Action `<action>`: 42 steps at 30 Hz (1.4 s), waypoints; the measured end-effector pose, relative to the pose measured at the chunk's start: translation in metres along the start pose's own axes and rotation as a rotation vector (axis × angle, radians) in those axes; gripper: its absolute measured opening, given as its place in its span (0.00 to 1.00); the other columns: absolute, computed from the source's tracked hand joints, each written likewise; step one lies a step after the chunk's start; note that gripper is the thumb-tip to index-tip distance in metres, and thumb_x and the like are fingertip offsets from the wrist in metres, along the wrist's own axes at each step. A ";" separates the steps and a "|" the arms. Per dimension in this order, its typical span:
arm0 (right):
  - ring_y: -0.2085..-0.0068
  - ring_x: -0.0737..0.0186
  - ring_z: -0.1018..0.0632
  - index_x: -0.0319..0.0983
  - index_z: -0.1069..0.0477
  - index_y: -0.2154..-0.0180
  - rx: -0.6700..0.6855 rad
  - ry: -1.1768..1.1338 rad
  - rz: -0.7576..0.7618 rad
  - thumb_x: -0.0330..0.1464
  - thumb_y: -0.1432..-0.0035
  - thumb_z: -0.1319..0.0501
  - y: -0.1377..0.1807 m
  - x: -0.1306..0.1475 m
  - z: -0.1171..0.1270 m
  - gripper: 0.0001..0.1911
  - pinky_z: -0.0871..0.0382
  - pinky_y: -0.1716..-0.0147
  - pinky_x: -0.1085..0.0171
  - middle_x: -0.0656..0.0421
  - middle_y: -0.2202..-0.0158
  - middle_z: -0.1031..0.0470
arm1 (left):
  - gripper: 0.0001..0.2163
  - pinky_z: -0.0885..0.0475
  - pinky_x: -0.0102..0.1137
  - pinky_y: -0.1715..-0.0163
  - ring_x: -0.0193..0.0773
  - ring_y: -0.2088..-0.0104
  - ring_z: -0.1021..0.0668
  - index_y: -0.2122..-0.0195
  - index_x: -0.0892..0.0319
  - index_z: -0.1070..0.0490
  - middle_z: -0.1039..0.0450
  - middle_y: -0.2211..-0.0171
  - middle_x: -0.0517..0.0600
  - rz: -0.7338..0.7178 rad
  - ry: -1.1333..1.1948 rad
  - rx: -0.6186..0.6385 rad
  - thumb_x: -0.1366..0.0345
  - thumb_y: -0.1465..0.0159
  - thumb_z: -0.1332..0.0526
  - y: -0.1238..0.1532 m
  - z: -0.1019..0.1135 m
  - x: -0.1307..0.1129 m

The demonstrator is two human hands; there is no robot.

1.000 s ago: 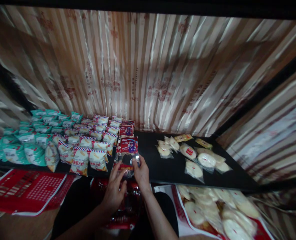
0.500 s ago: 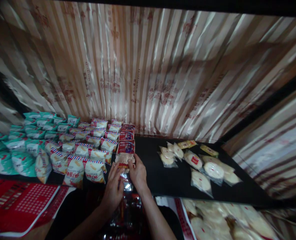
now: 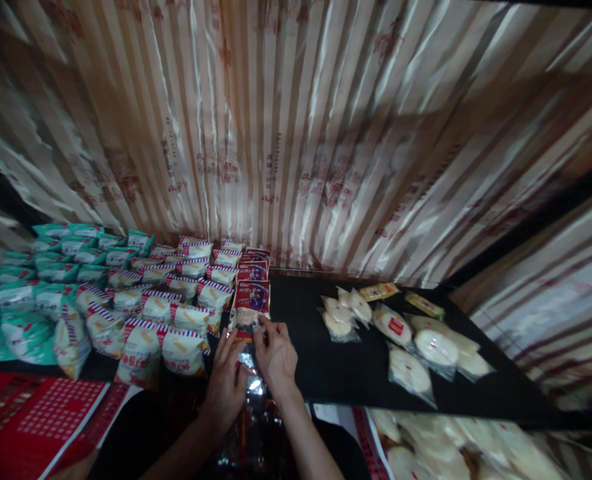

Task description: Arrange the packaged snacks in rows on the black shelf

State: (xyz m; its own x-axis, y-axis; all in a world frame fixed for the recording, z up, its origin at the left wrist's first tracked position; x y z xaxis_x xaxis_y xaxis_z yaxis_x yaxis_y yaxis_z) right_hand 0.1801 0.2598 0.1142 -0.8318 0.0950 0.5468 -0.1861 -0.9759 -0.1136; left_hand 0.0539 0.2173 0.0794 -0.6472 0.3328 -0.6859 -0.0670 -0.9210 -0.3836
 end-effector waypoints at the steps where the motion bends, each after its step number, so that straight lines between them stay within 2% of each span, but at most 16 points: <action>1: 0.64 0.62 0.24 0.43 0.30 0.50 0.000 -0.010 0.001 0.40 0.40 0.50 0.000 0.000 -0.001 0.20 0.33 0.68 0.67 0.57 0.62 0.30 | 0.21 0.42 0.48 0.41 0.46 0.37 0.47 0.45 0.64 0.38 0.43 0.40 0.59 0.006 0.000 -0.008 0.74 0.39 0.53 0.000 -0.001 0.001; 10: 0.63 0.63 0.24 0.47 0.29 0.53 -0.025 -0.019 -0.053 0.41 0.41 0.49 0.002 -0.004 -0.004 0.18 0.31 0.67 0.65 0.57 0.53 0.35 | 0.21 0.42 0.47 0.41 0.47 0.37 0.46 0.45 0.62 0.38 0.44 0.39 0.57 0.011 -0.027 -0.031 0.75 0.40 0.52 -0.003 0.003 0.000; 17: 0.48 0.52 0.32 0.40 0.29 0.52 -0.148 -0.058 0.005 0.40 0.42 0.48 0.001 -0.007 -0.004 0.20 0.34 0.52 0.57 0.50 0.46 0.37 | 0.20 0.43 0.47 0.41 0.47 0.37 0.46 0.45 0.63 0.37 0.44 0.40 0.59 -0.029 -0.112 -0.010 0.74 0.40 0.51 -0.003 0.006 -0.006; 21: 0.48 0.54 0.32 0.36 0.31 0.51 -0.134 -0.166 0.093 0.39 0.41 0.50 0.000 -0.005 -0.011 0.21 0.37 0.48 0.55 0.48 0.49 0.32 | 0.19 0.42 0.47 0.42 0.48 0.37 0.45 0.47 0.65 0.36 0.43 0.40 0.60 -0.063 -0.152 -0.021 0.74 0.40 0.50 -0.003 0.007 -0.008; 25: 0.49 0.53 0.31 0.33 0.31 0.52 -0.149 -0.223 0.105 0.39 0.41 0.51 0.001 -0.006 -0.010 0.22 0.37 0.48 0.54 0.47 0.52 0.30 | 0.18 0.41 0.48 0.43 0.49 0.38 0.44 0.48 0.65 0.35 0.42 0.41 0.61 -0.079 -0.177 -0.031 0.74 0.40 0.49 -0.002 0.008 -0.008; 32: 0.47 0.53 0.32 0.36 0.31 0.53 -0.269 -0.305 0.110 0.41 0.42 0.49 0.013 -0.016 0.009 0.21 0.38 0.47 0.51 0.47 0.50 0.31 | 0.18 0.38 0.50 0.45 0.50 0.38 0.45 0.48 0.63 0.35 0.43 0.40 0.60 -0.179 -0.190 -0.084 0.75 0.39 0.50 0.003 0.018 -0.025; 35: 0.50 0.54 0.29 0.35 0.32 0.53 -0.297 -0.410 0.082 0.42 0.42 0.49 0.031 -0.023 0.017 0.21 0.36 0.49 0.52 0.48 0.52 0.29 | 0.16 0.35 0.46 0.46 0.45 0.40 0.39 0.53 0.60 0.33 0.37 0.44 0.57 -0.240 -0.126 -0.087 0.77 0.39 0.52 0.015 0.028 -0.038; 38: 0.55 0.56 0.26 0.36 0.33 0.52 -0.286 -0.535 -0.032 0.43 0.41 0.49 0.062 -0.039 0.015 0.21 0.32 0.53 0.56 0.49 0.55 0.27 | 0.16 0.31 0.39 0.49 0.40 0.46 0.31 0.56 0.60 0.32 0.30 0.51 0.55 -0.378 -0.032 -0.068 0.78 0.39 0.54 0.045 0.033 -0.047; 40: 0.57 0.57 0.24 0.37 0.32 0.54 -0.278 -0.584 -0.108 0.44 0.42 0.48 0.088 -0.052 0.007 0.21 0.30 0.56 0.59 0.51 0.57 0.26 | 0.15 0.29 0.34 0.52 0.37 0.51 0.27 0.58 0.60 0.31 0.27 0.56 0.54 -0.454 0.031 -0.005 0.77 0.39 0.54 0.071 0.026 -0.041; 42: 0.59 0.56 0.23 0.39 0.30 0.58 -0.235 -0.584 -0.143 0.45 0.43 0.48 0.114 -0.063 -0.008 0.20 0.30 0.59 0.61 0.52 0.60 0.24 | 0.14 0.28 0.30 0.54 0.35 0.54 0.25 0.61 0.60 0.30 0.25 0.61 0.53 -0.494 0.064 0.080 0.76 0.39 0.53 0.098 0.013 -0.025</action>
State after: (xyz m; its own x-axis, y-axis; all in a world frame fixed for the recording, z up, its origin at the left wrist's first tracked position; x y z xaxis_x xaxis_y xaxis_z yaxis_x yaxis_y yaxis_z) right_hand 0.2069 0.1445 0.0607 -0.3809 0.0335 0.9240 -0.4384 -0.8864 -0.1486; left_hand 0.0536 0.1166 0.0672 -0.4758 0.7426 -0.4714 -0.4133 -0.6618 -0.6254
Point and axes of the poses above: each hand's wrist, its own y-axis away from the middle knuckle, its own z-axis out of the back of the hand, x = y × z, the point moved 8 cm from there along -y, towards the middle knuckle
